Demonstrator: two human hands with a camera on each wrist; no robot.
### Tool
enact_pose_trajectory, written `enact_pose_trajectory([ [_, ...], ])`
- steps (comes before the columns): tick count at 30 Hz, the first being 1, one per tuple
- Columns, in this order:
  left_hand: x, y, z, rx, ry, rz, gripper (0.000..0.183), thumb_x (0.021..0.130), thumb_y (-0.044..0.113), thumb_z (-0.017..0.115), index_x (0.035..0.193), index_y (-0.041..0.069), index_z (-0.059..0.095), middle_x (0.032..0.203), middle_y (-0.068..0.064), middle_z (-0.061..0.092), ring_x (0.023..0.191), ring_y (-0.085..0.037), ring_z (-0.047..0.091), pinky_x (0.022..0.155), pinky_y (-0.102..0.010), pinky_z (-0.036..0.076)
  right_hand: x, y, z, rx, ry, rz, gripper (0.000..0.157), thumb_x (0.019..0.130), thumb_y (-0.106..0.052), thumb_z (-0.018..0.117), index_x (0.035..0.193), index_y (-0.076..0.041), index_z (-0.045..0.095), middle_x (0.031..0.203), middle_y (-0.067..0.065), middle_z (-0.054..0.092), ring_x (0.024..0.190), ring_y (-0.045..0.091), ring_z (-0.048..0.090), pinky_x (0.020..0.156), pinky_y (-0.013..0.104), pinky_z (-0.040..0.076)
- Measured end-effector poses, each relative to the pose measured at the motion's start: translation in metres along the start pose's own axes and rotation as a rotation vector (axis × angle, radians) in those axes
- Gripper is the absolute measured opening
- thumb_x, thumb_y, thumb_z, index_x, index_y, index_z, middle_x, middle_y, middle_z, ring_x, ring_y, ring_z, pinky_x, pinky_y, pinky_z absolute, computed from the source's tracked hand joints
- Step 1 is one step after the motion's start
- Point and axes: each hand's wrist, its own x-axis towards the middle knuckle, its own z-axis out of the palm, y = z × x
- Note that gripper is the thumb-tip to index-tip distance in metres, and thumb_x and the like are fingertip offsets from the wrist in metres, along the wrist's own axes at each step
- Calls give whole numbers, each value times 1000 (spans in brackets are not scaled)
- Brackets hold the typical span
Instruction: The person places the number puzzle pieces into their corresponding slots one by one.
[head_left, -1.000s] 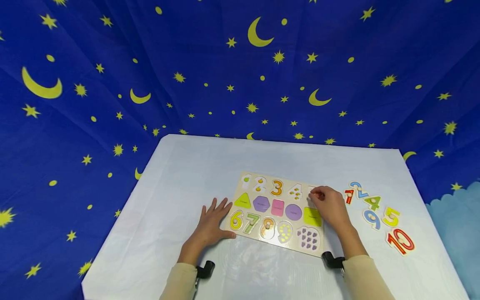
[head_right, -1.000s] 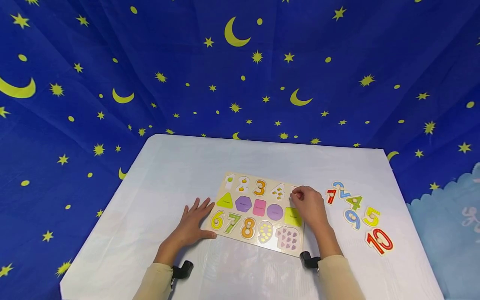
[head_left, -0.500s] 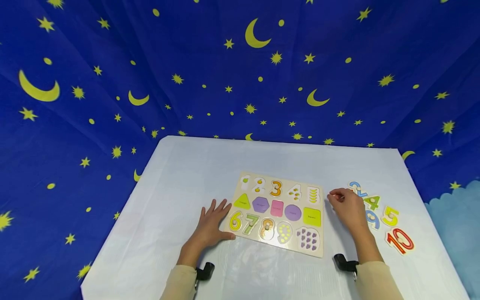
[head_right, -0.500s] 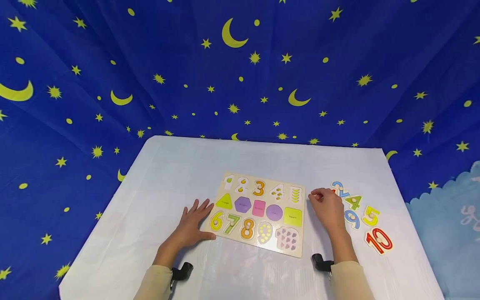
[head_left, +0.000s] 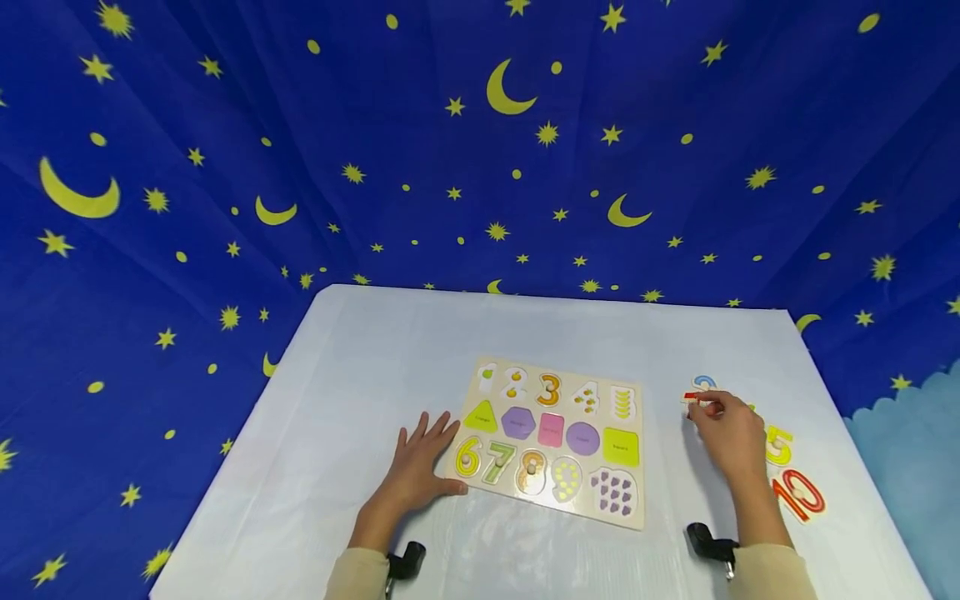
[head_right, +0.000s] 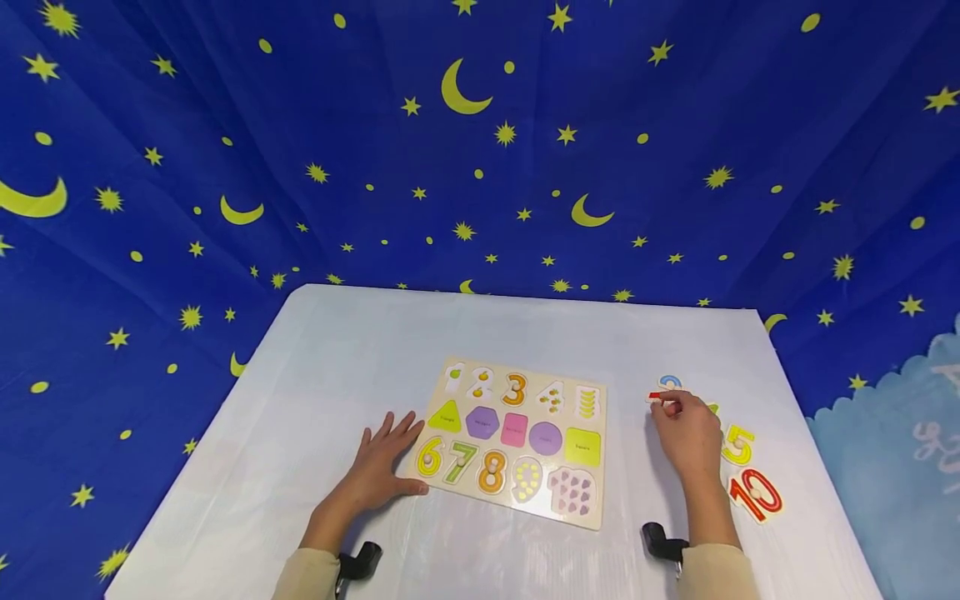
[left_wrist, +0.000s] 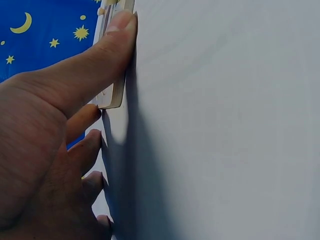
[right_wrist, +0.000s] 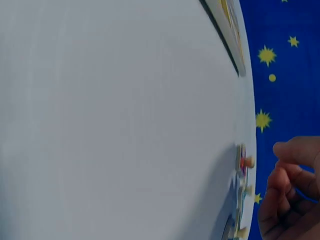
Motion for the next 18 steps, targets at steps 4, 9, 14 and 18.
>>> enact_pose_trajectory([
  [4,0,0,0,-1,1,-4,102,66,45,85,150,15,36,157,-4,24,145,-34,5,111,-61,-1,2,5,-4,-43,-22,43,35,91,-22,61,114,4,63,85,13,59,76,29,49,63,37,33],
  [9,1,0,0,6,5,-4,102,65,46,85,150,15,37,157,-4,24,145,-34,5,111,-61,-1,5,15,-3,-74,-68,57,37,90,-22,63,113,6,62,78,10,56,76,30,47,66,40,30],
  [14,0,0,2,5,4,-6,102,65,46,85,150,15,36,157,-4,24,145,-34,5,111,-61,-2,6,21,2,-90,-121,51,35,90,-21,63,113,5,63,77,9,56,78,30,46,68,42,30],
  [18,0,0,2,2,5,-8,102,65,47,85,150,16,36,157,-3,24,145,-33,5,111,-60,-2,7,19,1,-92,-118,40,31,89,-19,63,110,4,65,77,8,57,77,30,47,66,40,30],
])
